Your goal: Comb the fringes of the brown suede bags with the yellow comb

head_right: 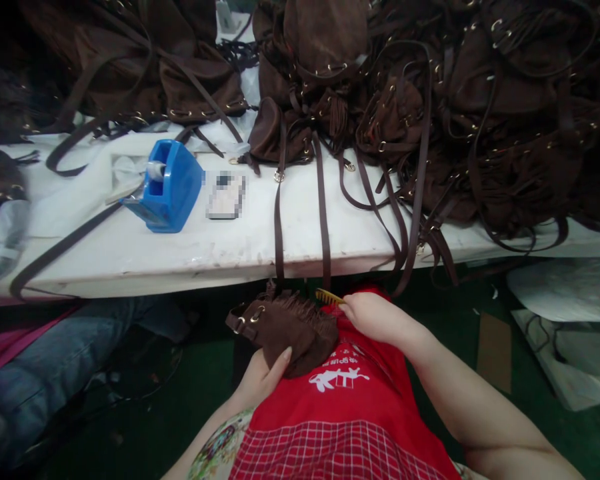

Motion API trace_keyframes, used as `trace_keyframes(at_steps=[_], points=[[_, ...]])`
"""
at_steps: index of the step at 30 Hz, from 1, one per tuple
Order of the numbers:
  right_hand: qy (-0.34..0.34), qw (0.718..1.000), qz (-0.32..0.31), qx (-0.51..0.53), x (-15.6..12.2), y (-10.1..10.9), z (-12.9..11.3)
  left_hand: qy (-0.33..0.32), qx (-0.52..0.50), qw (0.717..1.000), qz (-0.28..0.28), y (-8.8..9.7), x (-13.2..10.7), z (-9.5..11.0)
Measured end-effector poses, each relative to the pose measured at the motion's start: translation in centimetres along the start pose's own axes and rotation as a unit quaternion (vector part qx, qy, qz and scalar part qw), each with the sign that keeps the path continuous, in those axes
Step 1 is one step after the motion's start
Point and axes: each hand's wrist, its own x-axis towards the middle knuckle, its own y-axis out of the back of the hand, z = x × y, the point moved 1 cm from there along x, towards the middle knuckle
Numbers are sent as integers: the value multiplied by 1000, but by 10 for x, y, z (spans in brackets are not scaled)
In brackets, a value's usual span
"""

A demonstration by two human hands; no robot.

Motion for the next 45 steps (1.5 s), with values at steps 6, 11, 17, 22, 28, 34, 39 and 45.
trace_keyframes(at_steps=[6,11,17,22,28,34,39,45], points=[[134,987,79,-26,8,-8,-65,-63,66,996,11,-11,4,1],[134,980,76,-127,22,-42,-67,-57,53,996,32,-11,-2,-1],[64,989,33,-129,41,-61,-45,-42,64,997,-14,-1,-4,5],[-19,996,-29,-87,69,-72,-20,-42,66,997,-18,-1,-2,5],[-111,988,-88,-60,65,-77,34,-26,57,998,0,2,-5,-4],[-61,997,-47,14,18,-51,45,64,-72,993,72,1,-3,-9],[84,992,45,87,-13,-32,-1,83,-111,988,62,-5,8,-8],[78,996,26,-37,-4,-59,-18,66,-97,992,49,-6,6,-9]])
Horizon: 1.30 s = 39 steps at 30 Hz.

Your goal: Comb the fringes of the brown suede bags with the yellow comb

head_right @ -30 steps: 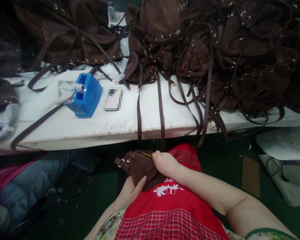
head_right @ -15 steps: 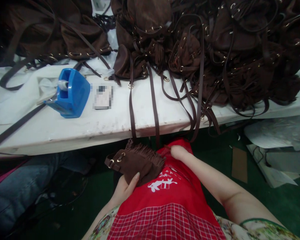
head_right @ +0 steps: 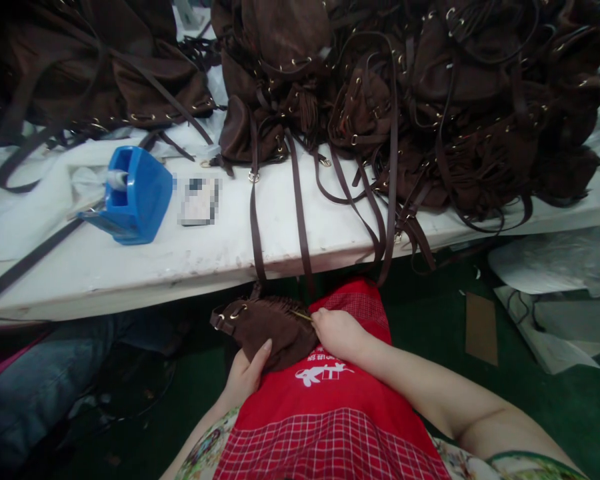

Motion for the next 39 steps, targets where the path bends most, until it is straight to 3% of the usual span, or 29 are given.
trace_keyframes(at_steps=[6,15,20,24,26,29,31,33,36,39], points=[[-80,995,-57,0,25,-32,33,-14,-4,1000,-3,5,-7,-1],[-181,980,-58,62,40,-50,61,-19,34,999,-5,2,-3,5],[-279,952,-70,105,41,-46,93,-9,16,1000,-4,7,-6,6],[-284,940,-103,158,26,-23,110,5,0,1000,18,10,-7,8],[-240,939,-120,214,12,-3,106,12,-14,999,28,9,-6,7],[-104,942,-116,296,-12,29,79,13,-24,999,24,7,-3,3],[-16,960,-55,275,-19,41,51,7,-19,1000,22,5,-1,1],[38,979,12,202,-16,38,25,5,-15,1000,17,4,1,2],[-5,996,6,88,5,6,12,5,-9,1000,6,1,0,6],[-128,990,-46,31,27,-27,36,9,-30,999,8,1,-5,10]])
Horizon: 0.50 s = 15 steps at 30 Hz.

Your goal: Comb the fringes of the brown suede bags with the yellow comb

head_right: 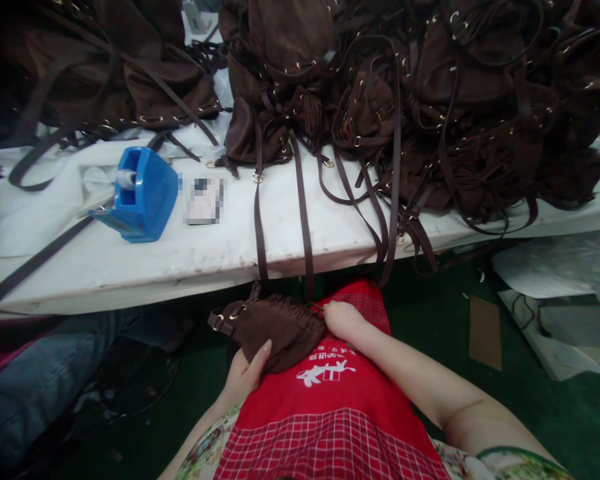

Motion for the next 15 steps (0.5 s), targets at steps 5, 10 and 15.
trace_keyframes(at_steps=[5,10,15], points=[[-30,999,-36,7,25,-12,45,73,-98,988,92,37,-10,-6],[20,997,-50,49,32,-12,41,190,-66,968,150,115,-23,-31],[93,990,-51,89,35,-8,12,250,-5,955,159,143,-36,-56]])
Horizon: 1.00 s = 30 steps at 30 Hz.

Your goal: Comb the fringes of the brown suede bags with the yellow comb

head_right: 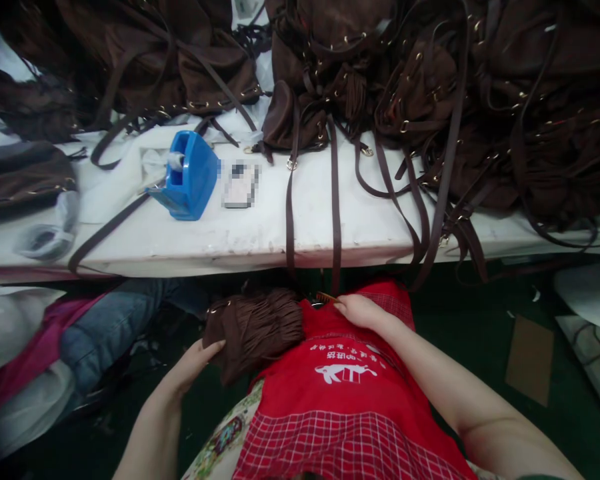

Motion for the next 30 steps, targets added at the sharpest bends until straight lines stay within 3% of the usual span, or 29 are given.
trace_keyframes(at_steps=[4,7,10,12,14,16,20,25,30], points=[[52,998,23,9,-5,8,-34,8,33,999,9,-9,1,-10],[114,992,56,8,-11,12,-66,22,163,986,18,-18,-3,-9],[147,987,57,-32,-13,14,-93,-14,374,913,161,-25,-11,1],[142,986,50,-69,-12,16,-105,-122,447,852,243,-32,-16,9],[130,985,57,-98,-12,18,-112,-242,466,827,200,-42,-17,15],[125,982,72,-121,-11,19,-114,-297,473,823,104,-53,-15,18],[98,975,58,-188,-6,8,-100,-322,480,816,25,-78,-11,24],[35,974,57,-215,6,-16,-60,-369,481,789,-98,-106,-9,24],[-10,976,76,-206,13,-24,-36,-369,487,777,-152,-117,-2,28]])
